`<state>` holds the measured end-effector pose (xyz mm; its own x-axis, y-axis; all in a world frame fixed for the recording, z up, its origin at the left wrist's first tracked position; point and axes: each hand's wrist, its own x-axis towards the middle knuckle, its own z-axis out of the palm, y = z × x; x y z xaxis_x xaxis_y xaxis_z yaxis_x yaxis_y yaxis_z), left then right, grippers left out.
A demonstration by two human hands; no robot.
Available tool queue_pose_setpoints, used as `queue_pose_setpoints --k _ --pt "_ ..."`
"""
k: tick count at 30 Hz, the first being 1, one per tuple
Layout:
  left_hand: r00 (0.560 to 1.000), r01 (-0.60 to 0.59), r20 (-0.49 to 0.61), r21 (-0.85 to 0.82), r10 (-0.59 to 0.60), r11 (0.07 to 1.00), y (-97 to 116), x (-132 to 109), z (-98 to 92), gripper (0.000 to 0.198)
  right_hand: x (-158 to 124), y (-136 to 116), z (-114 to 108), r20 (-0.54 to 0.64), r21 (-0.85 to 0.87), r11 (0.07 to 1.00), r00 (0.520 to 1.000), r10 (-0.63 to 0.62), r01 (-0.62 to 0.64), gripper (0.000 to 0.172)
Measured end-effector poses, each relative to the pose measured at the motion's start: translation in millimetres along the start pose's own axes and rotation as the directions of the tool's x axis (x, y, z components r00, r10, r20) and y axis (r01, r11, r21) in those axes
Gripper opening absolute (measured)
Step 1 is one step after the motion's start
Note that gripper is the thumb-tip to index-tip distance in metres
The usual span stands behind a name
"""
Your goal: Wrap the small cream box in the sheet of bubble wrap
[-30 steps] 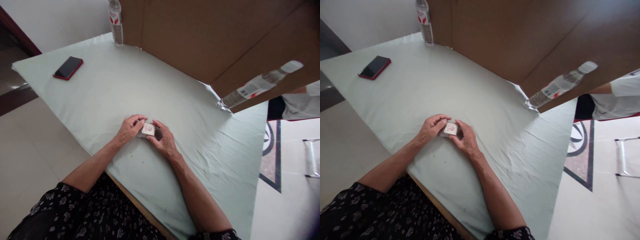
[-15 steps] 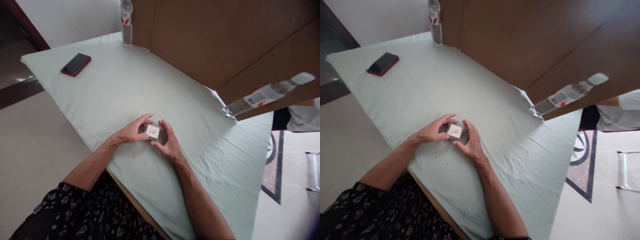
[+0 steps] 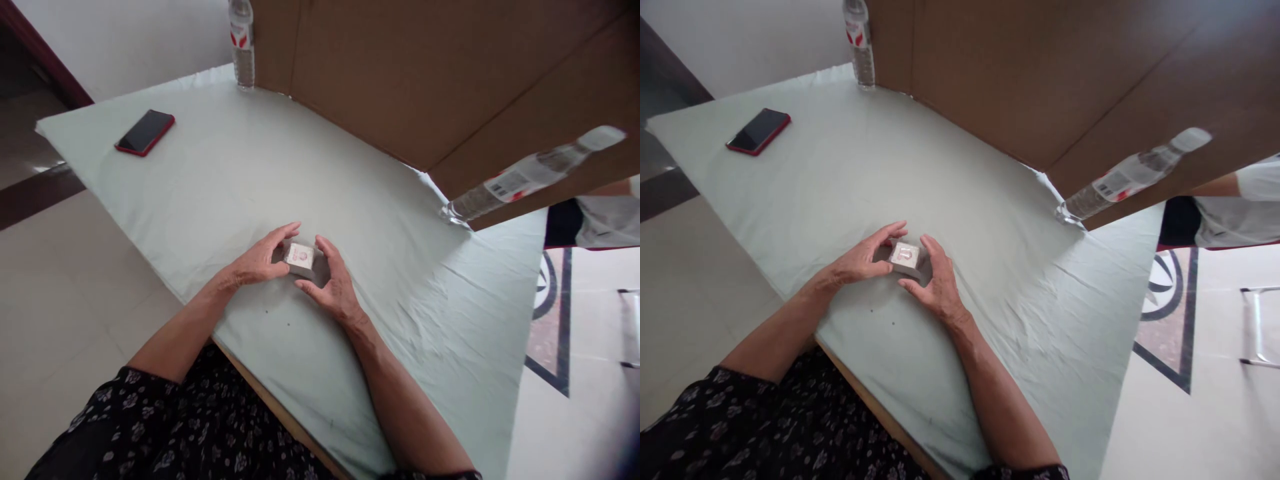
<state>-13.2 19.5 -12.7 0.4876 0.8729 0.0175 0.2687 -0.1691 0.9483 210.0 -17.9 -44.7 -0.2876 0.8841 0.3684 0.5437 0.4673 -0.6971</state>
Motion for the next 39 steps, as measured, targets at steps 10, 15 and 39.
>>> queue_pose_setpoints --k 10,15,39 --pt "0.998 -0.056 0.033 0.093 0.054 0.994 0 1 3.2 0.084 1 0 1 0.010 0.050 0.993 0.994 0.110 -0.111 0.068" --pt "0.998 -0.054 0.027 0.112 0.051 0.992 -3 1 4.1 0.085 6 -8 -12 -0.053 0.008 1.000 0.998 0.021 -0.021 0.054" --pt "0.997 0.022 -0.077 0.178 -0.009 0.984 13 1 11.4 0.077 59 -23 -13 0.014 -0.373 0.910 0.982 -0.190 0.181 0.020"
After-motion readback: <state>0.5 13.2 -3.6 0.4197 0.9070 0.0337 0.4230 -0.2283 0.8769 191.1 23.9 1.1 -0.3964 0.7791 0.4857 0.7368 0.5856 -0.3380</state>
